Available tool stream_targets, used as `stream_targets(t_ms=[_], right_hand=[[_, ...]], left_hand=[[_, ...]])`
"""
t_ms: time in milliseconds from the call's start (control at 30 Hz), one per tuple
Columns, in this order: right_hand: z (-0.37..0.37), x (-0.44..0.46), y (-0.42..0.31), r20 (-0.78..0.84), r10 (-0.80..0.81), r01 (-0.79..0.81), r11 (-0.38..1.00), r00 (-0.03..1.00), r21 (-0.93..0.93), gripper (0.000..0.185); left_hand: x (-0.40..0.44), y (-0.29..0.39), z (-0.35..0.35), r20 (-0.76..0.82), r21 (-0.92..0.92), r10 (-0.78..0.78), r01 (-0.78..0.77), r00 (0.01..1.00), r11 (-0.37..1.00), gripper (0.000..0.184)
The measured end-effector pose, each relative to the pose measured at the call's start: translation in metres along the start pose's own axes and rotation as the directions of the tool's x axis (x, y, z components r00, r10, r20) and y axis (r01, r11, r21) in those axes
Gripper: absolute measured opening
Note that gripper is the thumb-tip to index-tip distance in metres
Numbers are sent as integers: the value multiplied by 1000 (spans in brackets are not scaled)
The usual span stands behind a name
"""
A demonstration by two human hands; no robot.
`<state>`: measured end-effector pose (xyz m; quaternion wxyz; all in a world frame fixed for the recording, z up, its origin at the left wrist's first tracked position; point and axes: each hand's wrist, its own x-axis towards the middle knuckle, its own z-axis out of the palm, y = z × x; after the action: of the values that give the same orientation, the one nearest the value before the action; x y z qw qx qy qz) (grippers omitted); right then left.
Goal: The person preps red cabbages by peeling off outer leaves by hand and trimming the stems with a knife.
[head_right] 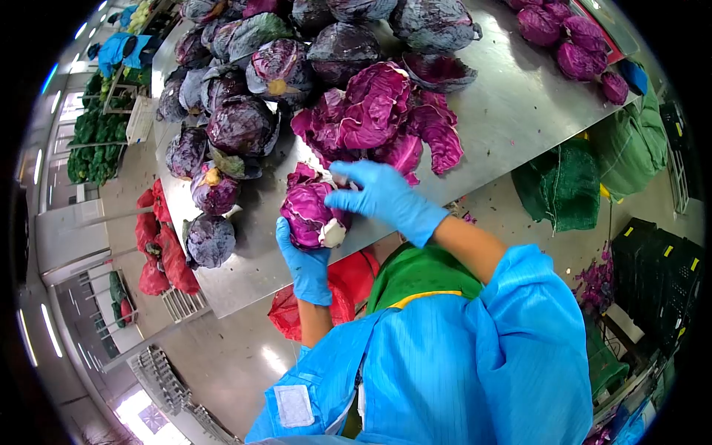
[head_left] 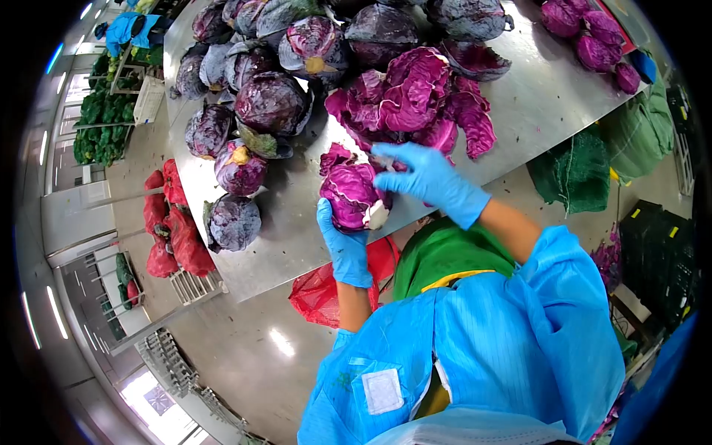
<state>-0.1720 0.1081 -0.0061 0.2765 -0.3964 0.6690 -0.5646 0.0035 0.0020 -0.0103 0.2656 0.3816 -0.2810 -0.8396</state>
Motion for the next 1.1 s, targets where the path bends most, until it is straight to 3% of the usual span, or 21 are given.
stream_targets(t_ms=[33, 67, 133, 167, 233, 267, 300, 333, 400, 467, 600, 667, 733, 767, 933, 1000, 1033, 1067, 1100], right_hand=[[11, -6, -6, 5, 1, 0, 999, 1000, -46, 68], [19, -9, -9, 7, 4, -3, 996, 1000, -91, 67], [19, -5, -3, 22, -1, 3, 995, 1000, -98, 66], [17, 0, 2, 49, -22, 26, 996, 999, -81, 66], [19, 9, 12, 96, -146, 154, 985, 985, -80, 66], [14, 16, -6, 215, -57, 97, 979, 975, -179, 65], [20, 21, -6, 244, -23, 33, 999, 970, -36, 62], [25, 25, -5, 281, 2, -34, 994, 960, 108, 59], [32, 25, -10, 164, 188, -231, 926, 968, 298, 51], [24, 16, -16, 59, 357, -359, 892, 932, 274, 37], [0, -39, -14, 126, 536, -527, 711, 835, 466, 26], [-3, -78, 2, 179, 582, -578, 628, 793, 521, 26], [-3, -112, 1, 248, 580, -615, 609, 776, 500, 30], [-3, -120, 1, 278, 581, -633, 600, 765, 488, 32], [-1, -88, -10, 248, 494, -551, 770, 834, 320, 34], [5, -70, -23, 259, 448, -503, 837, 856, 214, 33], [17, -66, -15, 168, 319, -348, 919, 933, 186, 28], [22, -61, -15, 75, 180, -181, 983, 981, 4, 26], [27, -57, -15, 13, 22, -19, 981, 1000, -193, 25]], left_hand=[[-1, -5, 2, 13, -114, -59, 60, 998, 992, 69], [-4, -8, 1, -89, -78, -82, 76, 993, 994, 66], [-4, -6, -3, -202, 435, 130, -30, 971, 900, 64], [-1, 9, -8, -171, 700, 202, -26, 964, 714, 72], [-10, 21, -8, 231, 836, 480, -425, 846, 347, 84], [-17, 32, 6, 440, 807, 536, -579, 720, 116, 90], [-15, 37, 11, 552, 742, 399, -650, 733, 168, 107], [-14, 41, 13, 585, 783, 214, -614, 782, 105, 117], [-16, 52, 11, 542, 839, 94, -543, 835, -17, 124], [-26, 57, 20, 451, 876, 167, -471, 877, 103, 124], [-27, 54, -3, 263, 942, 314, -313, 913, 123, 109], [-12, 36, -38, 245, 875, 456, -398, 856, 277, 99], [-13, 31, -40, 173, 597, 432, -443, 885, 669, 103], [-17, 32, -37, 166, 627, 404, -412, 900, 661, 105], [-20, 41, -34, 130, 767, 285, -279, 950, 578, 112], [-18, 38, -43, 151, 721, 273, -295, 950, 627, 114], [-21, 34, -41, 168, 682, 278, -315, 946, 660, 115], [-24, 30, -39, 184, 640, 282, -333, 942, 692, 115], [-30, 32, -27, 209, 703, 295, -353, 932, 617, 116]])
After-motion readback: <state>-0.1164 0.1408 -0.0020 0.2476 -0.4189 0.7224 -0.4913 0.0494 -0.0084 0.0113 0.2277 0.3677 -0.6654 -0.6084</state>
